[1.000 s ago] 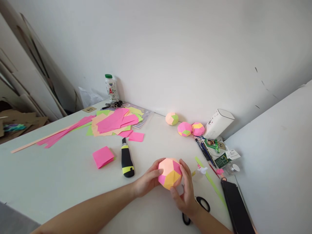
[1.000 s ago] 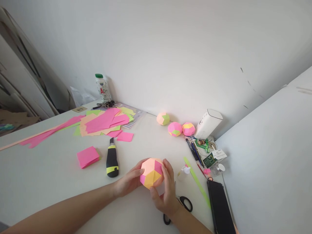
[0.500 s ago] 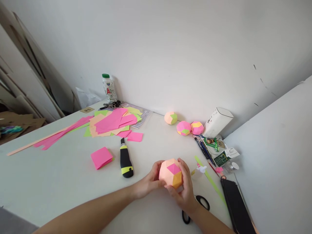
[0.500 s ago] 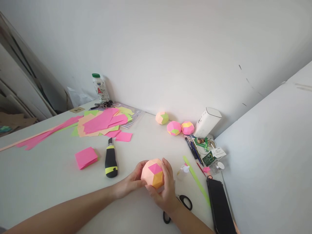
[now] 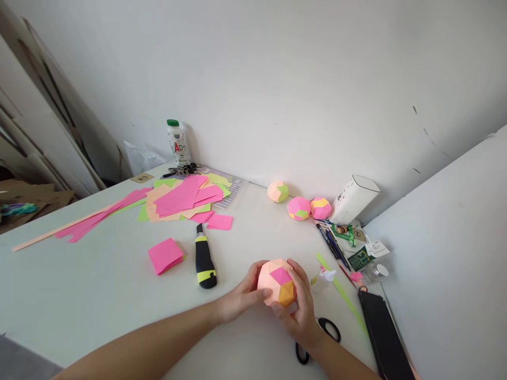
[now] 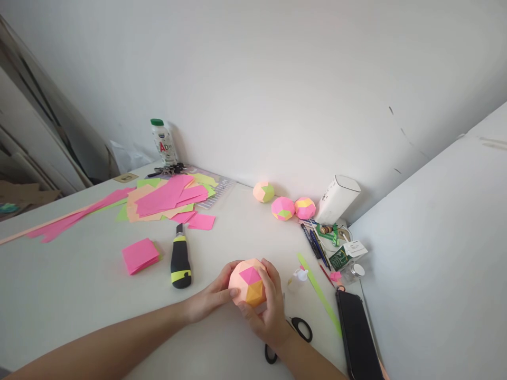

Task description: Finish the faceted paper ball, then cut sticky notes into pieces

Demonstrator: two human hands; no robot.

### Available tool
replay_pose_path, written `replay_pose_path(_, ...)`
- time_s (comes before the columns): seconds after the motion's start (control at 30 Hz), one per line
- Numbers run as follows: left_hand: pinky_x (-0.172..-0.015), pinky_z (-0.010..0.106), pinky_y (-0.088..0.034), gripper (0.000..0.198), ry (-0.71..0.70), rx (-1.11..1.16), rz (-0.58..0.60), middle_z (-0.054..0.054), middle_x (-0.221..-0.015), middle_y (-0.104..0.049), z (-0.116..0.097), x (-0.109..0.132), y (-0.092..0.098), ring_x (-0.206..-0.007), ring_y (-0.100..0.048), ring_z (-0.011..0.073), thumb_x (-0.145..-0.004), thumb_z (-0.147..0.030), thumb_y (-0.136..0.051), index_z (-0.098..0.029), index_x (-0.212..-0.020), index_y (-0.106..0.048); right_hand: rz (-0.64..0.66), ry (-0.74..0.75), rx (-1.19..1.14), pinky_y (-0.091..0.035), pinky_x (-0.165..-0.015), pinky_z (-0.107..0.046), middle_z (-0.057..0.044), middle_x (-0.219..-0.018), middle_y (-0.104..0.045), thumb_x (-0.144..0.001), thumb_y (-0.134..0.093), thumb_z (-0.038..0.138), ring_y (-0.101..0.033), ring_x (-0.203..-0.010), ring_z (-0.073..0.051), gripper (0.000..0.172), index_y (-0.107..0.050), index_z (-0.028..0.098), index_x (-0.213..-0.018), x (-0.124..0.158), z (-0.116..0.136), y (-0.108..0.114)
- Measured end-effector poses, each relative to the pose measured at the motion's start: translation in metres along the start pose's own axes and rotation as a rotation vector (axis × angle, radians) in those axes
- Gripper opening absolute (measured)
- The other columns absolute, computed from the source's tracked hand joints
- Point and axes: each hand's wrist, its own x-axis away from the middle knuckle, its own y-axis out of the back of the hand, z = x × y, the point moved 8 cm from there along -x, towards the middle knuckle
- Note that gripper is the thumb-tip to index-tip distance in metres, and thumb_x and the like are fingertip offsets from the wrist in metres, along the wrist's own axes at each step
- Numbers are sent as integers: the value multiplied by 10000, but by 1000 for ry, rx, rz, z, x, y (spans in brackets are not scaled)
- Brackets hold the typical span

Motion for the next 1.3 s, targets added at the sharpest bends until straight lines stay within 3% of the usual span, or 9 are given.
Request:
replay_pose_path(0.3,-998,490,-400,569,-4,122,-33,134,-1338,-504,8,-3,7,-1203,-503,320,-837,-444,-654,-228,-1318,-438,19,21,-12,-430,-1022,-559,-172,-1457,-361,-882,-571,420,-390,-1328,-364,698,-250,224,-1470,1,1,-2)
replay_pose_path(0.47,-962,455,-427,523,35,330,74,156,-1289,-568,6,-8,-2,-1175,-541,332,-932,-523,-437,-166,-1306,-513,40,14,-63,-387,-1066,-538,-165,-1493,-305,-870,-574,496,-330,-1368,-353,762,-210,225,-1482,1,0,-5)
replay_pose_path(0.63,-974,456,-413,526,99,344,143,161,-1271,-590,-1,-8,-16,-1172,-547,336,-950,-508,-394,-141,-1295,-543,40,-28,-99,-383,-1073,-522,-156,-1487,-314,-877,-561,477,-349,-1358,-338,748,-196,229,-1482,1,-3,-5)
replay_pose_path(0.73,-1007,465,-389,505,18,268,44,154,-1322,-556,-3,-10,-7,-1214,-509,335,-950,-508,-428,-161,-1301,-536,22,-40,-90,-381,-1073,-525,-156,-1480,-326,-876,-569,482,-351,-1355,-339,748,-204,236,-1479,1,-6,-4)
replay_pose_path(0.83,-1053,478,-355,550,-46,188,-103,136,-1425,-454,4,-9,11,-1296,-422,327,-913,-556,-500,-209,-1339,-482,-14,-56,-41,-402,-1058,-520,-159,-1461,-352,-858,-610,490,-366,-1345,-340,765,-225,245,-1473,1,-10,-3)
replay_pose_path(0.97,-1097,504,-308,834,-76,44,-58,137,-1500,-332,12,-5,13,-1366,-321,337,-793,-610,-645,-260,-1453,-274,-21,-27,21,-439,-1024,-522,-163,-1443,-369,-851,-623,507,-399,-1317,-343,756,-261,250,-1463,1,-10,-4)
replay_pose_path(1.1,-1079,505,-333,1099,-50,-12,-53,147,-1494,-319,15,-2,12,-1347,-346,345,-684,-570,-773,-286,-1493,-86,-11,80,70,-464,-987,-532,-169,-1413,-375,-862,-597,529,-421,-1284,-342,740,-278,238,-1463,-2,2,-3)
replay_pose_path(1.3,-916,410,-445,597,-54,120,-38,143,-1259,-569,9,-6,13,-1122,-551,300,-870,-561,-578,-186,-1320,-463,-6,165,61,-428,-1010,-542,-175,-1400,-362,-858,-572,575,-401,-1280,-340,790,-243,217,-1480,-2,13,-3)
